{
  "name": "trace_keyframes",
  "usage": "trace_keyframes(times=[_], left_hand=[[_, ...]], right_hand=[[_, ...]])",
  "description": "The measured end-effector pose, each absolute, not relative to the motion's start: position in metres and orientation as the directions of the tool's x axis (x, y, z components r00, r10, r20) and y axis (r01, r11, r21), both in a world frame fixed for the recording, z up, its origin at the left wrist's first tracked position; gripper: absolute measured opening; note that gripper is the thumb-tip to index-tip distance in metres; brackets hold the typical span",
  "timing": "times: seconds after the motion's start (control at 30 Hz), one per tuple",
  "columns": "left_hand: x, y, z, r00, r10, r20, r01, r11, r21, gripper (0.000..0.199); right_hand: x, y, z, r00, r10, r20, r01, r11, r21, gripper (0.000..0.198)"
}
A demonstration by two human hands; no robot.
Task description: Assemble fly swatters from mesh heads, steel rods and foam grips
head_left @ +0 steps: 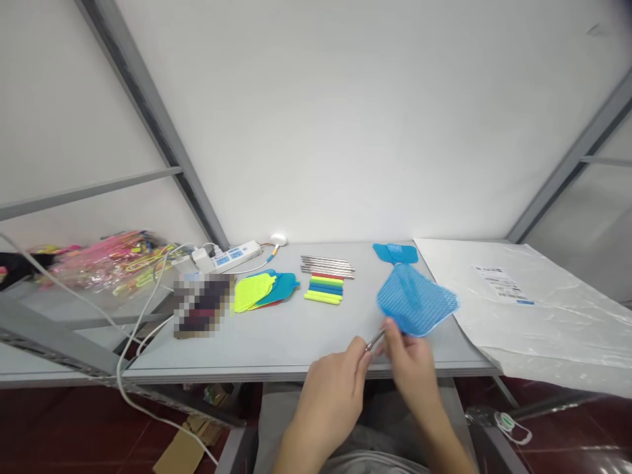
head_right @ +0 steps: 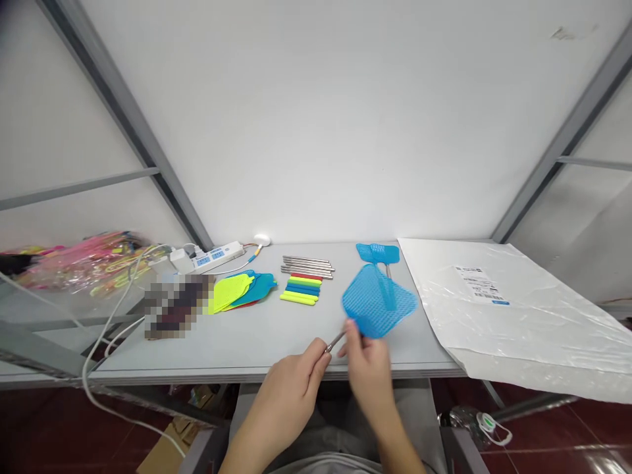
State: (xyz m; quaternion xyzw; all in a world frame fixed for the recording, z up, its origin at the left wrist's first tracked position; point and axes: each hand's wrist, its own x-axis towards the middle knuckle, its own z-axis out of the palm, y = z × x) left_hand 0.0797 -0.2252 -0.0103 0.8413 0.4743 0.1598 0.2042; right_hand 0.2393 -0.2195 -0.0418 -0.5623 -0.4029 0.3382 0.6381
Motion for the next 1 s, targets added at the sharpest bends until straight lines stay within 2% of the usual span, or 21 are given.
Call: trace_keyframes(times=[0.1, 0.23, 0.3, 0.43, 0.57, 0.67, 0.8, 0.9, 1.0], left_hand=[[0.078, -0.229, -0.015, 0.518, 0.852, 0.076, 0.745, -0.492, 0.45, 0.024], [0.077, -0.229, -0.014, 0.527, 0.843, 0.11, 0.717, -0.51, 0.476, 0.024], [0.076, -0.227, -0.012, 0.524, 0.842, 0.128, 0.723, -0.519, 0.457, 0.024], [0.073, -0.224, -0.012, 0.53, 0.838, 0.133, 0.741, -0.533, 0.409, 0.026], [0.075, -0.225, -0.013, 0.528, 0.835, 0.155, 0.758, -0.546, 0.358, 0.026], [0.08, -0.222, -0.014, 0.53, 0.829, 0.179, 0.755, -0.557, 0.346, 0.029], [0.072, -0.207, -0.019, 0.54, 0.821, 0.183, 0.741, -0.567, 0.359, 0.033], [0.048, -0.193, -0.023, 0.518, 0.828, 0.214, 0.764, -0.56, 0.32, 0.033], [0.015, -0.18, -0.027, 0.496, 0.821, 0.283, 0.78, -0.564, 0.27, 0.029]], right_hand=[[0.273, -0.213, -0.032, 0.617, 0.765, 0.186, -0.04, 0.267, -0.963, 0.039], [0.291, -0.216, -0.027, 0.63, 0.747, 0.213, -0.132, 0.373, -0.918, 0.025], [0.283, -0.221, -0.031, 0.574, 0.8, 0.177, -0.203, 0.348, -0.915, 0.023], [0.257, -0.232, -0.042, 0.349, 0.925, 0.148, -0.294, 0.259, -0.92, 0.026], [0.241, -0.239, -0.043, 0.124, 0.977, 0.175, -0.291, 0.205, -0.935, 0.027], [0.24, -0.241, -0.041, 0.067, 0.978, 0.198, -0.239, 0.208, -0.948, 0.03], [0.256, -0.239, -0.036, 0.245, 0.95, 0.192, -0.245, 0.252, -0.936, 0.03], [0.281, -0.238, -0.027, 0.431, 0.887, 0.166, -0.331, 0.326, -0.886, 0.028], [0.31, -0.24, -0.014, 0.515, 0.845, 0.142, -0.373, 0.37, -0.851, 0.027]])
